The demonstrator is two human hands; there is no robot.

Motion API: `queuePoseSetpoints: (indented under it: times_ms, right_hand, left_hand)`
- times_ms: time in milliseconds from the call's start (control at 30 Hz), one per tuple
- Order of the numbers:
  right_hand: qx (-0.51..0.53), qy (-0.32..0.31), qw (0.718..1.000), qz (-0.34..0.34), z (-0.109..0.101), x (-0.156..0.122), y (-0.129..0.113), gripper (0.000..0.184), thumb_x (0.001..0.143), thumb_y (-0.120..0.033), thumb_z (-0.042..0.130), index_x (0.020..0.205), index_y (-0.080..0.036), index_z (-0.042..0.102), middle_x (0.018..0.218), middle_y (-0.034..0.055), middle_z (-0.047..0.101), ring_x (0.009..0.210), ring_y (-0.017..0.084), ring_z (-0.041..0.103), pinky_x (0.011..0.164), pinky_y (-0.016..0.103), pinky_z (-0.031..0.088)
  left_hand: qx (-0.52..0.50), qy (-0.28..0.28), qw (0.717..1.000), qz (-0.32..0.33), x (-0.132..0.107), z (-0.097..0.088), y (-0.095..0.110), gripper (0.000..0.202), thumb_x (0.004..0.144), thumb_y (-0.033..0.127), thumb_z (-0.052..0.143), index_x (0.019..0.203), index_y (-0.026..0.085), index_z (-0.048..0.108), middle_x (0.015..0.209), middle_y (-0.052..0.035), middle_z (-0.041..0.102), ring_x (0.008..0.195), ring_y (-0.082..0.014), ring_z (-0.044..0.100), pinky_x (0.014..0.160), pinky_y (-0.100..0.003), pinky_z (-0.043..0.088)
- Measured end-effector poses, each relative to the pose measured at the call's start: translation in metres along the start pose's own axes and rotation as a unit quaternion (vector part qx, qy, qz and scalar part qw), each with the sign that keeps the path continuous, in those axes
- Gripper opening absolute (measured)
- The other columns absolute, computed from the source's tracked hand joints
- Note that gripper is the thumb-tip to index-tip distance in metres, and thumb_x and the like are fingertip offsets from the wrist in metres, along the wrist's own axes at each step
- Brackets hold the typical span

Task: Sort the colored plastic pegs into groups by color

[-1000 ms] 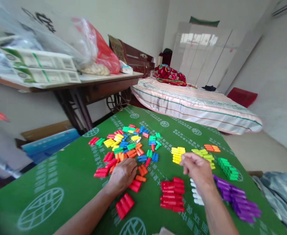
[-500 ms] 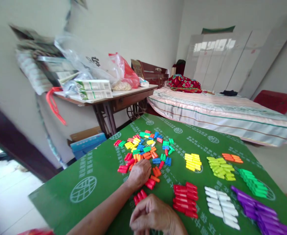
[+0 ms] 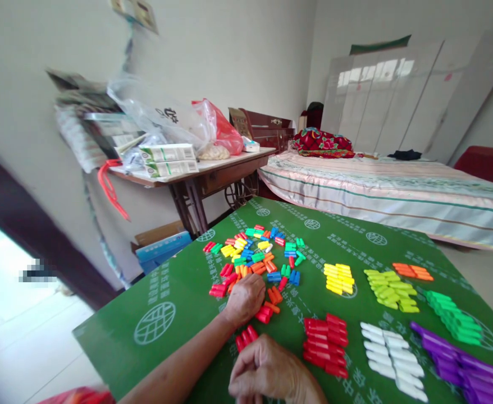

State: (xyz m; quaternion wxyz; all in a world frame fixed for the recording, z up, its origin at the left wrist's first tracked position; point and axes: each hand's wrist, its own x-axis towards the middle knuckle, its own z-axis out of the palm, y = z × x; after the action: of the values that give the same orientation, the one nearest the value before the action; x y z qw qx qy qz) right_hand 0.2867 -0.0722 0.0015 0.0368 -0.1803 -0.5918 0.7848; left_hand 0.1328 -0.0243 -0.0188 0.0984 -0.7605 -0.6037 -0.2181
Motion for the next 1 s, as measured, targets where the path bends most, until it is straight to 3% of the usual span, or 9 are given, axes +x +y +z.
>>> queuePoseSetpoints:
  times_ms: [333, 700, 1000]
  right_hand:
    - [-0.007, 0.028, 1.0, -0.002, 0.001, 0.001, 0.006, 0.026, 0.068, -0.036, 0.065, 0.072, -0.01, 0.061, 0.056, 0.0027, 0.065, 0.043, 0.009, 0.056, 0.04, 0.015, 0.037]
    - [0.0, 0.031, 1.0, -0.002, 0.001, 0.001, 0.006, 0.032, 0.066, -0.041, 0.068, 0.074, -0.01, 0.061, 0.058, 0.0029, 0.065, 0.043, 0.008, 0.055, 0.042, 0.016, 0.037]
    - [-0.003, 0.034, 0.999, 0.002, -0.002, 0.001, 0.007, 0.028, 0.066, -0.037, 0.066, 0.075, -0.011, 0.063, 0.058, 0.0018, 0.065, 0.043, 0.007, 0.053, 0.043, 0.016, 0.036]
  left_hand:
    - [-0.022, 0.004, 1.0, -0.002, -0.003, -0.006, 0.004, 0.019, 0.085, 0.013, 0.04, 0.07, 0.017, 0.05, 0.072, -0.0037, 0.053, 0.066, -0.0152, 0.049, 0.059, -0.027, 0.039]
    - [-0.096, -0.007, 0.995, 0.012, -0.003, -0.012, 0.002, 0.023, 0.089, 0.019, 0.037, 0.072, 0.018, 0.052, 0.076, -0.0039, 0.057, 0.072, -0.015, 0.053, 0.066, -0.026, 0.043]
    - [-0.147, -0.049, 0.988, -0.005, 0.004, -0.027, 0.002, 0.02, 0.086, 0.015, 0.04, 0.069, 0.018, 0.049, 0.075, -0.0021, 0.057, 0.071, -0.0132, 0.054, 0.066, -0.023, 0.043]
